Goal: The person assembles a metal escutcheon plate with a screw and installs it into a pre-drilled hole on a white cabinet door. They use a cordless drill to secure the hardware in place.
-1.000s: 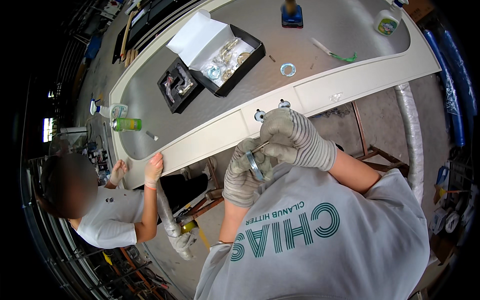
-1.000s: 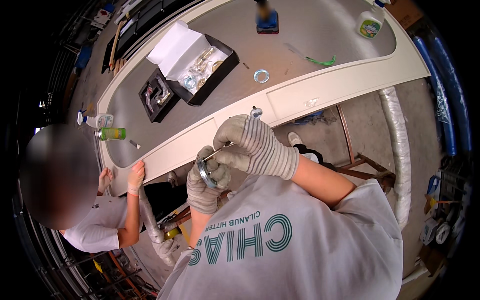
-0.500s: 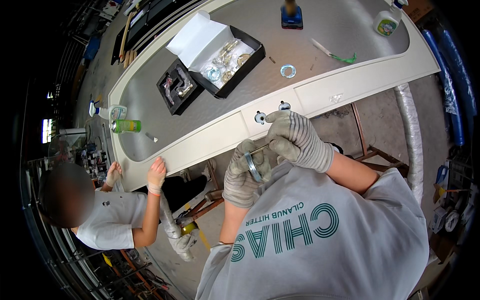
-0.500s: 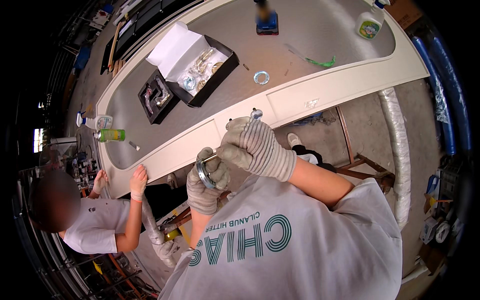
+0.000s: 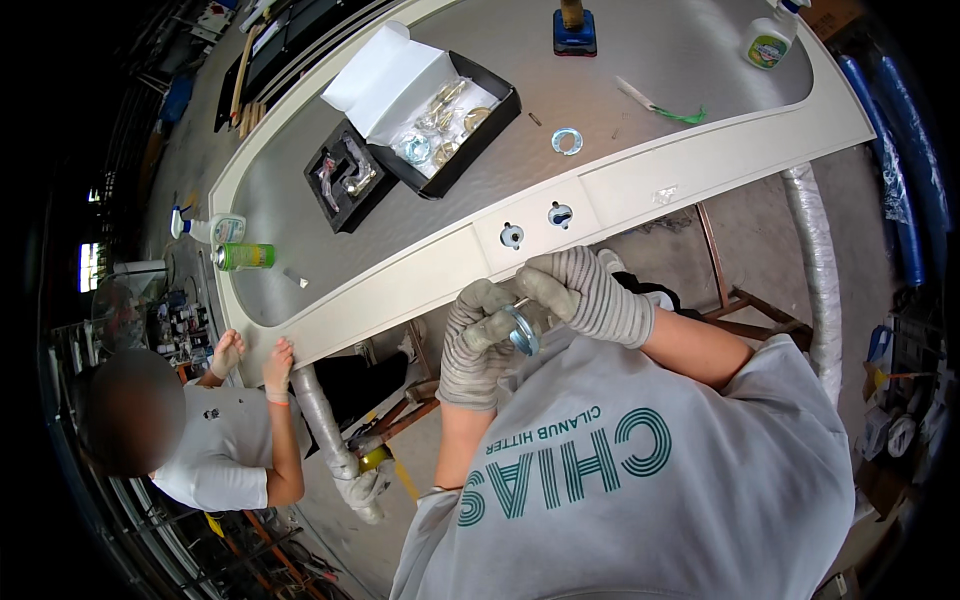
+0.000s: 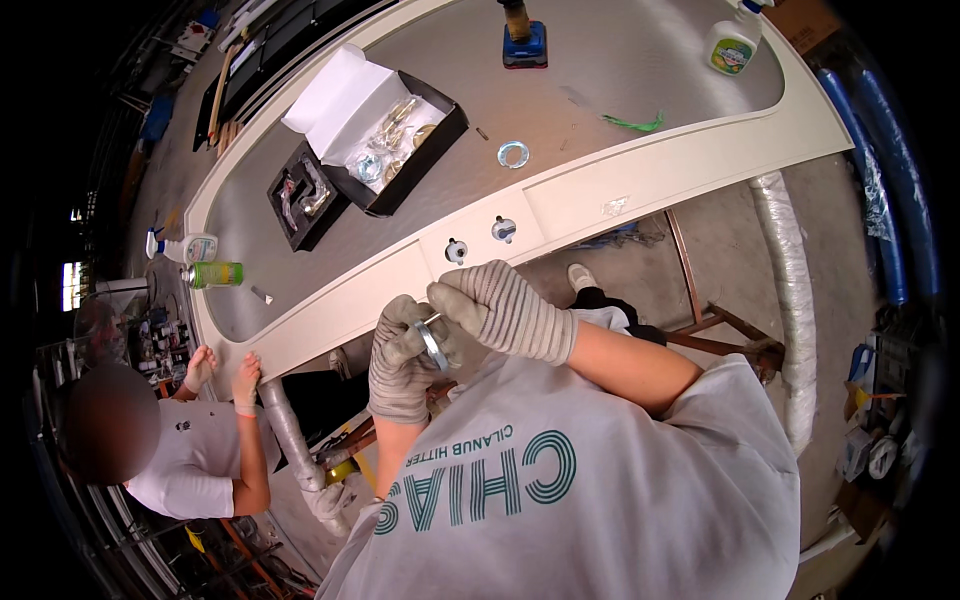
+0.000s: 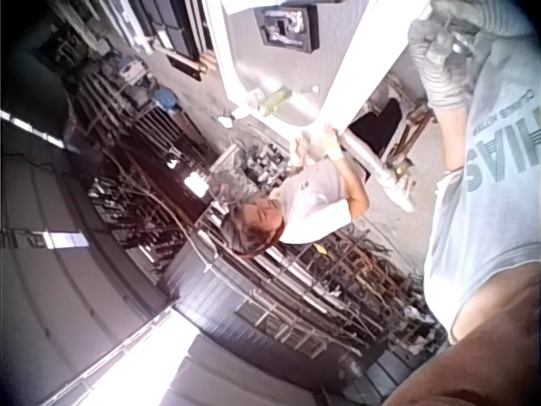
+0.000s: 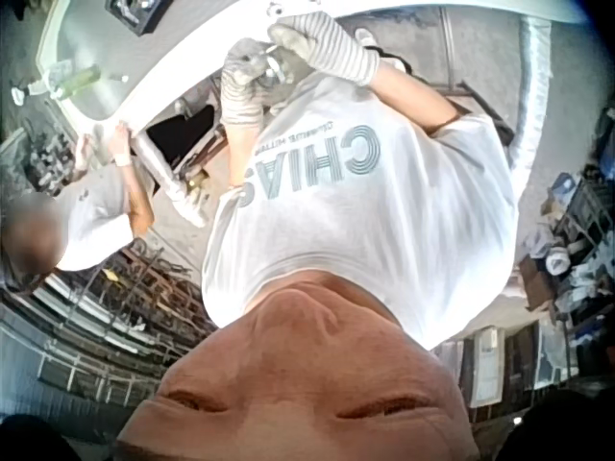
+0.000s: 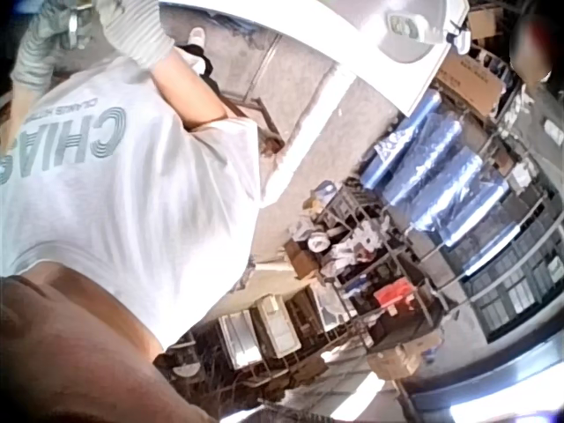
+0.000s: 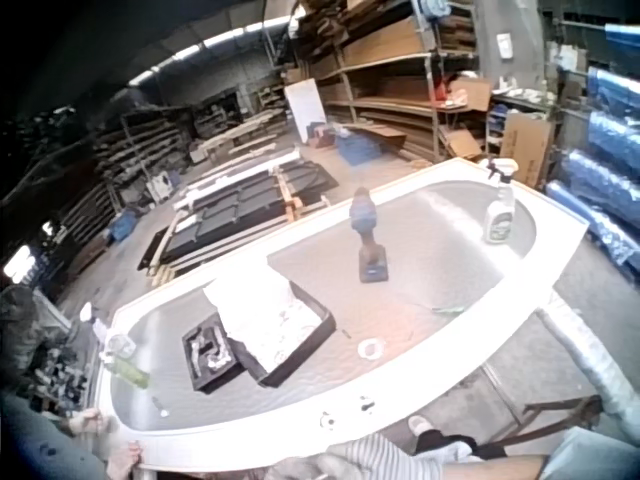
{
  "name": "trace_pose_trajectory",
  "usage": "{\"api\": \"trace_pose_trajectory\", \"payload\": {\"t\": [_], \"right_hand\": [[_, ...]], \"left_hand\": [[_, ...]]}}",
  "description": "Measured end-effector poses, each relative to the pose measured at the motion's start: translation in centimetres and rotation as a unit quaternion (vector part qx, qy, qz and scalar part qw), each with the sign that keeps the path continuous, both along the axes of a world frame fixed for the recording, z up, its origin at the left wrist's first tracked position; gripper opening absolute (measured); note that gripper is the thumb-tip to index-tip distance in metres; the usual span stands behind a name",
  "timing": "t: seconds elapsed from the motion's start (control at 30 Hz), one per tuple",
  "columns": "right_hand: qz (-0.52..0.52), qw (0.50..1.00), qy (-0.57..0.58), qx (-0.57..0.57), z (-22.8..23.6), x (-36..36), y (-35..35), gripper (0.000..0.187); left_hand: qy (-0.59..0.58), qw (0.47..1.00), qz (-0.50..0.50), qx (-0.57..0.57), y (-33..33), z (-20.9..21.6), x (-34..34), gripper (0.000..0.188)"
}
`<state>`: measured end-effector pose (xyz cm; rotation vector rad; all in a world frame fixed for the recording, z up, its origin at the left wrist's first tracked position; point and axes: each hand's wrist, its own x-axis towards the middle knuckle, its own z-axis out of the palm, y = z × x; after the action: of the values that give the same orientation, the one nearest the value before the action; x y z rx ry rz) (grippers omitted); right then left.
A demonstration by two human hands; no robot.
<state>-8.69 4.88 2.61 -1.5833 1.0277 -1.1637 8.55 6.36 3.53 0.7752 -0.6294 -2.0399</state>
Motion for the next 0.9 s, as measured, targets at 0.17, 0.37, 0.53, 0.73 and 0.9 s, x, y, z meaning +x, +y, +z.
{"api": "trace_pose_trajectory", "payload": {"t": [0.17,0.37,0.53,0.73,0.9], "right_hand": [[0.07,0.987,-0.101,0.102,0.0,-0.7,0.6,0.029],[0.127,0.966,-0.169,0.149,-1.1,-1.8,0.2,0.028],[0.062,0.919,-0.245,0.302,-0.6,-2.4,-0.9,0.034],[0.055,0.883,-0.272,0.378,-1.7,-4.9,-3.2,0.034],[0.117,0.893,-0.15,0.408,-4.4,-9.5,-7.0,0.029]], "left_hand": [[-0.002,1.0,0.021,0.019,0.1,-0.2,-0.8,0.022],[-0.017,0.999,0.018,0.044,-0.9,-0.3,-1.6,0.019],[-0.05,0.998,0.025,0.019,-2.0,-1.1,-3.3,0.017],[-0.068,0.998,0.0,0.004,-3.7,-1.8,-6.0,0.014],[-0.068,0.993,0.085,0.046,-5.3,-1.9,-9.5,0.011]]}}
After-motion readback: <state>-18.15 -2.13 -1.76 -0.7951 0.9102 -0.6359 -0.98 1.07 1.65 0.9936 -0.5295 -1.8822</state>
